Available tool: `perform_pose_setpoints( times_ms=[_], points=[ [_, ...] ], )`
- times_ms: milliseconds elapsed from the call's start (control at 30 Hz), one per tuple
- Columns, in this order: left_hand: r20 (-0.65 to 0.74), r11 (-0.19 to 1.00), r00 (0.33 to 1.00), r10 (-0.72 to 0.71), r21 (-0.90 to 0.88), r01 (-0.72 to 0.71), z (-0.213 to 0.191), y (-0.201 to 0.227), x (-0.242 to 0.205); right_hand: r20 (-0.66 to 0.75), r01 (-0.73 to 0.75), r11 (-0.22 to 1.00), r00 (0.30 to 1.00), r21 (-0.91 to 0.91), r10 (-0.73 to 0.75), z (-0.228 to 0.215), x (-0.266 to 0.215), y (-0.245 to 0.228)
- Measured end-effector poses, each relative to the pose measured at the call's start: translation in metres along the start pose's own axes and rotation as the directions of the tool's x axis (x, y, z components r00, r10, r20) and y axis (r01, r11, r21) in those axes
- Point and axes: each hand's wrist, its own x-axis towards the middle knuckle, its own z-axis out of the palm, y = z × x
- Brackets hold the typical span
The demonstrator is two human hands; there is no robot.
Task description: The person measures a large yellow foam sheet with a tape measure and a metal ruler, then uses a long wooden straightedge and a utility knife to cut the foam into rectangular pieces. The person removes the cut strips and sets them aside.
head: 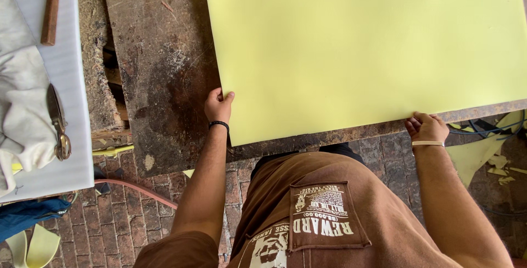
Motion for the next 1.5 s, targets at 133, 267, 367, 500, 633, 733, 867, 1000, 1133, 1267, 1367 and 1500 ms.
perform_pose_setpoints(
  times_ms=[133, 267, 367, 500, 633, 733, 867, 1000, 1133, 1267, 1367, 1500],
  points=[
    [-0.028, 0.989, 0.997, 0.067, 0.135, -0.063, -0.006, 0.001, -0.007, 0.011, 0.009, 1.0, 1.0, 0.013, -0.009, -0.004, 0.001, 0.01],
    [-0.035, 0.972, 0.988, 0.154, 0.185, -0.145, -0.001, 0.005, -0.005, -0.073, 0.035, 0.999, 0.997, -0.017, -0.036, -0.001, 0.01, 0.009],
    [-0.015, 0.973, 0.987, 0.158, 0.176, -0.153, 0.0, -0.004, -0.008, -0.058, 0.097, 0.99, 0.993, -0.102, -0.103, -0.003, 0.005, 0.003],
    [-0.122, 0.921, 0.958, 0.258, 0.33, -0.206, 0.016, -0.008, 0.003, -0.105, 0.118, 0.974, 0.984, -0.195, -0.14, 0.009, -0.005, -0.013],
    [-0.105, 0.914, 0.953, 0.284, 0.33, -0.236, 0.022, -0.01, 0.005, -0.025, 0.141, 0.986, 0.989, -0.095, -0.144, 0.017, -0.022, -0.025],
    [-0.114, 0.95, 0.963, 0.245, 0.226, -0.215, 0.02, 0.005, 0.017, -0.018, 0.11, 0.993, 0.994, -0.044, -0.111, 0.039, -0.019, -0.039],
    [0.075, 0.979, 0.976, 0.204, -0.008, -0.204, 0.019, 0.033, 0.025, 0.055, 0.098, 0.995, 0.994, -0.029, -0.096, 0.043, -0.018, -0.054],
    [0.311, 0.978, 0.928, 0.206, -0.08, -0.191, 0.026, 0.06, 0.039, 0.054, 0.03, 0.998, 0.998, -0.054, -0.027, 0.045, -0.02, -0.055],
    [0.297, 0.953, 0.912, 0.282, -0.196, -0.231, 0.039, 0.062, 0.054, 0.094, -0.055, 0.997, 0.994, 0.063, 0.049, 0.053, -0.022, -0.054],
    [0.211, 0.973, 0.96, 0.182, -0.176, -0.146, 0.042, 0.035, 0.072, 0.009, -0.043, 0.998, 0.999, 0.034, 0.043, 0.061, -0.025, -0.054],
    [0.084, 0.982, 0.985, 0.147, -0.132, -0.135, 0.039, 0.02, 0.077, -0.087, 0.029, 0.997, 0.996, 0.072, -0.023, 0.068, -0.03, -0.054],
    [0.125, 0.995, 0.989, 0.081, -0.071, -0.072, 0.039, 0.047, 0.055, -0.248, 0.209, 0.978, 0.948, 0.012, -0.199, 0.075, -0.032, -0.061]
  ],
)
